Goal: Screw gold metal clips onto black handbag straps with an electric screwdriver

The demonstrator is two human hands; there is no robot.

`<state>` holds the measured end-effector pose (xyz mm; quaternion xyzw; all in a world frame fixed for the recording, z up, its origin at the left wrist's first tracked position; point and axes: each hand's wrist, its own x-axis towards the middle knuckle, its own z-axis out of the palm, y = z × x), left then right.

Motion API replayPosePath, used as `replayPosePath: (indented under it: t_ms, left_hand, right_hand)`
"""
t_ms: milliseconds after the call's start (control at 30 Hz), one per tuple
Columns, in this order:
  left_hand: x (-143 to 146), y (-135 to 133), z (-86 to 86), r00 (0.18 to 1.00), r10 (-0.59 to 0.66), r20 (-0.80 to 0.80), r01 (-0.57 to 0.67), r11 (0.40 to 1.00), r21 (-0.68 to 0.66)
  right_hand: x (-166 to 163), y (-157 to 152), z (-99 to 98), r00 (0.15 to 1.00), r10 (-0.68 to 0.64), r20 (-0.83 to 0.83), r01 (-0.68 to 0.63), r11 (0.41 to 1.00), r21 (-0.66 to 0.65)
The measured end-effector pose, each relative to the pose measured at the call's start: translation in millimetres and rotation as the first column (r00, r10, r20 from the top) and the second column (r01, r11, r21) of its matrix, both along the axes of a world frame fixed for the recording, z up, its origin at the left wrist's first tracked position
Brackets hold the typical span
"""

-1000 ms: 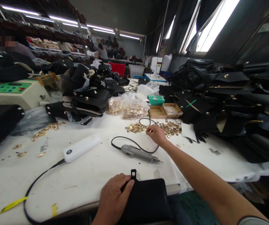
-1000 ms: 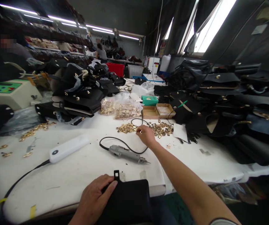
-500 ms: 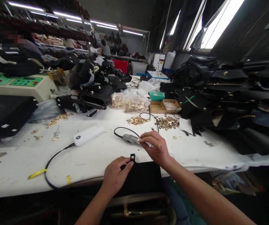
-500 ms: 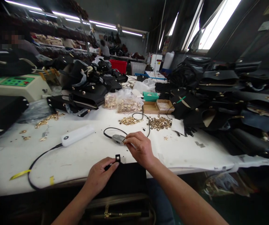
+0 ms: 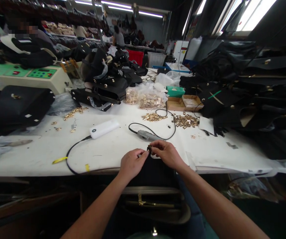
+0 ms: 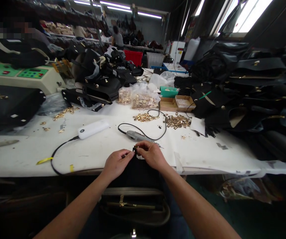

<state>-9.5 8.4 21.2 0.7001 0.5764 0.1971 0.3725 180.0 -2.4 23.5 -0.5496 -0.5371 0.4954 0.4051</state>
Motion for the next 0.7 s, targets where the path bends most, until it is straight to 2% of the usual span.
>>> replayPosePath:
  t_ms: [100, 300, 500, 700]
  left_hand:
    - [0.8, 3.6, -0.8, 1.0, 0.015, 0.005, -0.015, 1.0, -0.012]
    - [0.8, 4.0, -7.0, 0.99, 0.017, 0.138, -0.013, 1.0, -0.026]
    - [2.1, 1.7, -7.6, 0.965, 0.001, 0.262, 0.006, 1.0, -0.026]
    - [1.6, 2.5, -7.3, 0.944, 0.001, 0.329, 0.011, 0.999, -0.036]
  right_hand:
    - [0.5, -1.1, 5.8, 1.0, 0.021, 0.001, -0.021, 1.0, -0.005]
    - [-2.5, -3.4, 10.3, 0.997, 0.026, 0.078, -0.026, 1.0, 0.006]
    - [-3.7, -4.1, 9.3, 0.99, 0.04, 0.139, -0.046, 0.998, 0.036]
    - [-7.2, -3.4, 6.2, 0.984, -0.008, 0.177, -0.007, 0.996, 0.088]
